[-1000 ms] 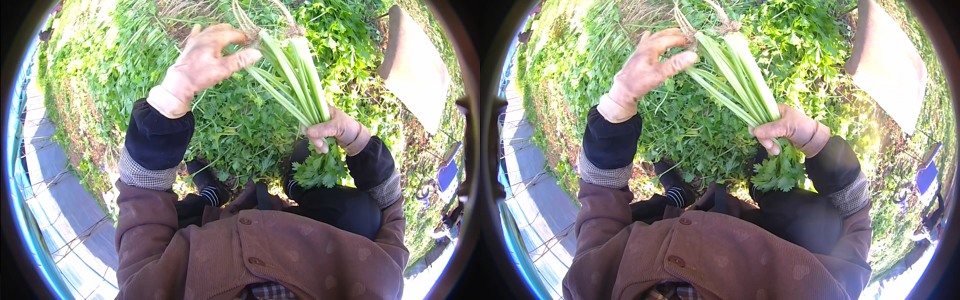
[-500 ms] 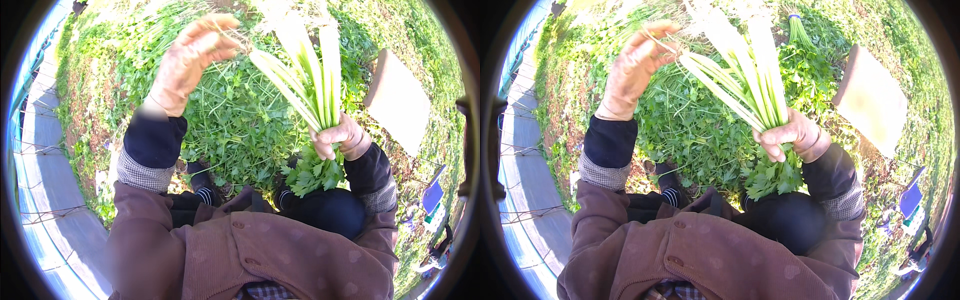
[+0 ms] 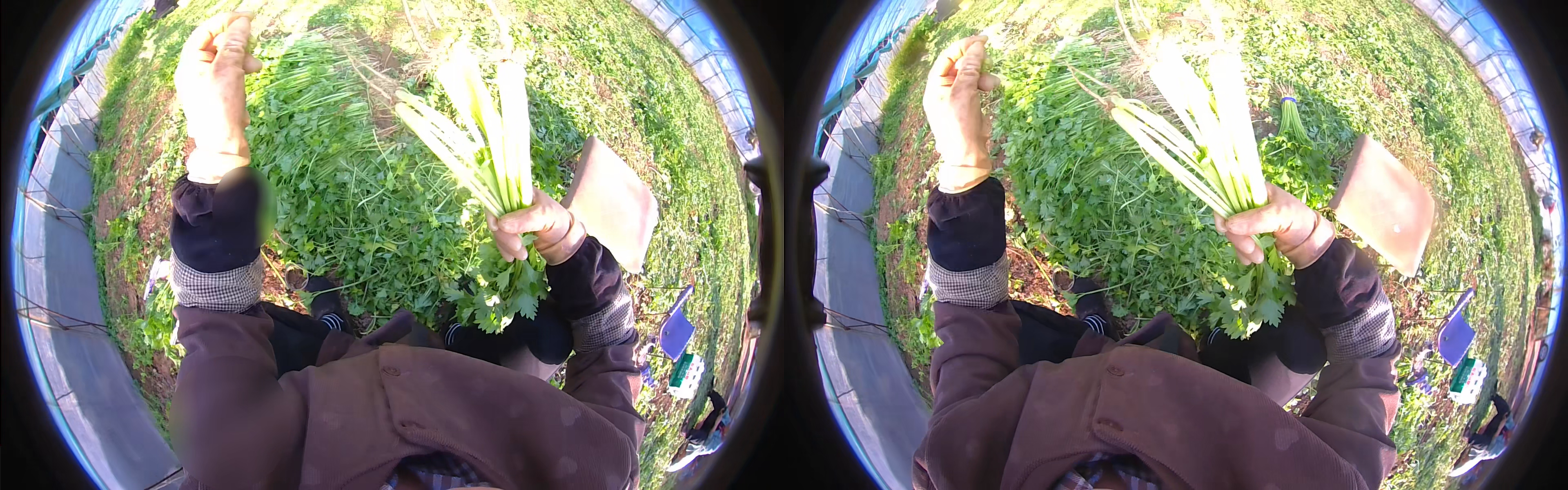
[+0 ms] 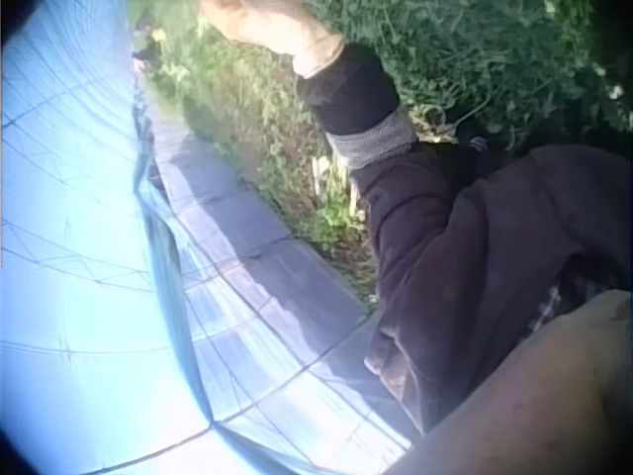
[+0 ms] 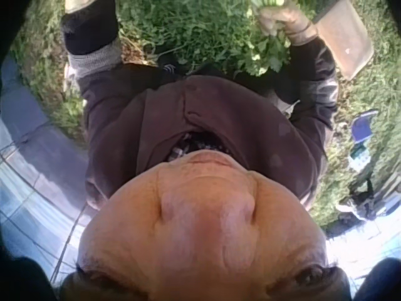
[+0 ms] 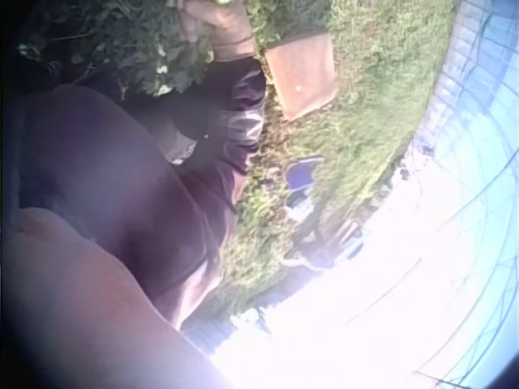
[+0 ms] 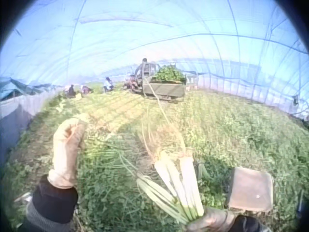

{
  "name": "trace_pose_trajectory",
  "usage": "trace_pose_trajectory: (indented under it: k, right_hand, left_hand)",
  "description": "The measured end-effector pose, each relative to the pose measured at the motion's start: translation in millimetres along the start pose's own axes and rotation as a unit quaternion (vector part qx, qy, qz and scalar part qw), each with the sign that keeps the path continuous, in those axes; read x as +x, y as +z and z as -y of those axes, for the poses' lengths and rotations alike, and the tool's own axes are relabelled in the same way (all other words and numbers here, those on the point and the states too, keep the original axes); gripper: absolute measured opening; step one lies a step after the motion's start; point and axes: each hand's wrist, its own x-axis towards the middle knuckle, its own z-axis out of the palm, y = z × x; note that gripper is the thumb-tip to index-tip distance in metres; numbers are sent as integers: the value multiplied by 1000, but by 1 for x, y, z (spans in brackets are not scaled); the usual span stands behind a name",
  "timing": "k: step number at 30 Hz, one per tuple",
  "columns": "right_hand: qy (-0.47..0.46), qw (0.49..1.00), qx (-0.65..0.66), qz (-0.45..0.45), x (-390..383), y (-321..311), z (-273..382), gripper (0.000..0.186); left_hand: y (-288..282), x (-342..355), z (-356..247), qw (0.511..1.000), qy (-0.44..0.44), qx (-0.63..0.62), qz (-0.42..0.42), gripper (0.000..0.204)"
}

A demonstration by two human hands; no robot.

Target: The person gathers loose celery stalks from a pile on the ground, aligns them into a neat bunch, and secures the bundle with a rubber band. The person repeats this process to create multiple finished bundles.

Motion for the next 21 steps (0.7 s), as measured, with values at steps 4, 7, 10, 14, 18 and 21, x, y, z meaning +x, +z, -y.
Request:
trace_pose_trajectory:
  k: [4,7,10,14,18,21]
  right_hand:
    - [-100,990,-63,-71,4,33,18,21]
    - [-249,953,-26,-171,18,57,21,16]
    - [-36,970,-181,-156,59,73,-2,17]
    - [85,966,-137,-203,91,78,-36,25]
    - [-9,907,-299,-295,107,96,-41,35]
    - [31,838,-479,-258,112,116,-45,54]
  left_hand:
    - [-21,-19,29,985,-166,48,-7,50]
    - [-2,-91,47,907,-384,-137,107,105]
    - [41,-128,54,793,-456,-396,85,103]
    - [52,-152,32,813,-407,-395,130,83]
    - [52,-165,6,877,-354,-275,172,71]
    - [49,-164,-1,901,-342,-259,59,45]
